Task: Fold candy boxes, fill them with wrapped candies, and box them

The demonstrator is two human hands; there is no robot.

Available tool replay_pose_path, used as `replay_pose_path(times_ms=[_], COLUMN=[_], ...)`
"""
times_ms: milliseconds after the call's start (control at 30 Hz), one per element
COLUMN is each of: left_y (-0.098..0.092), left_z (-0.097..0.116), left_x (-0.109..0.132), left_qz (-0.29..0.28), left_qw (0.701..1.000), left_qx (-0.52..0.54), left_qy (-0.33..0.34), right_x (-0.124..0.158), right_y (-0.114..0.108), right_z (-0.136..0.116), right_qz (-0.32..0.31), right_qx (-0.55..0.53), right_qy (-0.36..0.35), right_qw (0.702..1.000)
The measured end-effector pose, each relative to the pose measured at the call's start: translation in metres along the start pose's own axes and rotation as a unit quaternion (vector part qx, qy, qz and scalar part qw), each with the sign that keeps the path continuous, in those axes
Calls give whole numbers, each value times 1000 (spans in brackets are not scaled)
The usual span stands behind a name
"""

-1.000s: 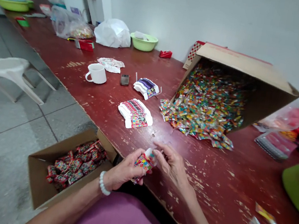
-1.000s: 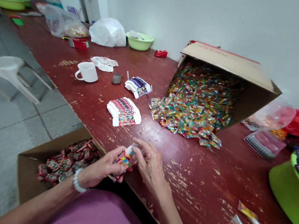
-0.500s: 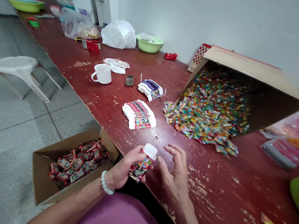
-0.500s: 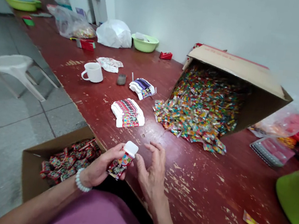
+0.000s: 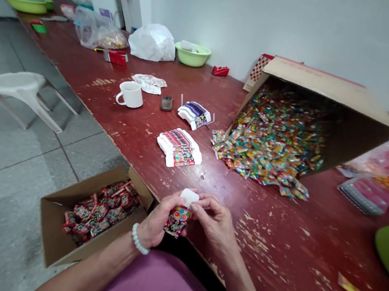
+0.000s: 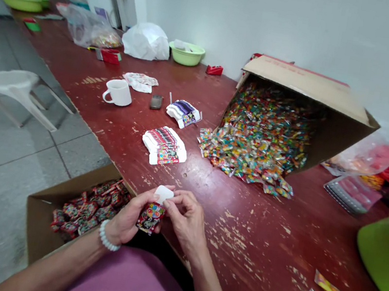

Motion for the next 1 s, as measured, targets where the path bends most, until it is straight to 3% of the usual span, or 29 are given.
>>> replay_pose_path(times_ms=[100,267,433,533,633,767,900,1000], left_y=[-1,-3,4,5,5,5,3,2], left_z=[0,-4,-3,-2,-1,1,1,-2], left_x=[2,4,2,2,5,4,1,-1], left_qz=[-13,-5,-11,-20,-25,-22,-2,-10], left_qw=[1000,999,999,999,999,999,997,995], left_qx=[-15,-36,-37,-44,-37,-31,-76,-98], left_qy=[-1,-19,0,-4,-18,-26,-9,-11], right_x=[-1,9,7,5,5,9,5,0], right_y=[-2,5,3,4,-3,-4,-3,2], right_z=[4,-11,-1,3,-9,-31,-26,-17], right_qz=[1,-62,7,1,13,2,2,-19], right_qx=[5,99,-30,-28,77,181,185,103], right_qy=[0,-99,2,21,-53,-173,-121,-54], right_qw=[1000,988,1000,999,996,968,975,993])
Point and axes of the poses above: each hand's wrist, its own x-axis away from the middle knuckle, its own y-axis out of the palm, z = x × y, the point moved 7 cm from there along -x, towards the middle knuckle, and after that the axes turned 11 degrees about x, right-handed, at the moved point
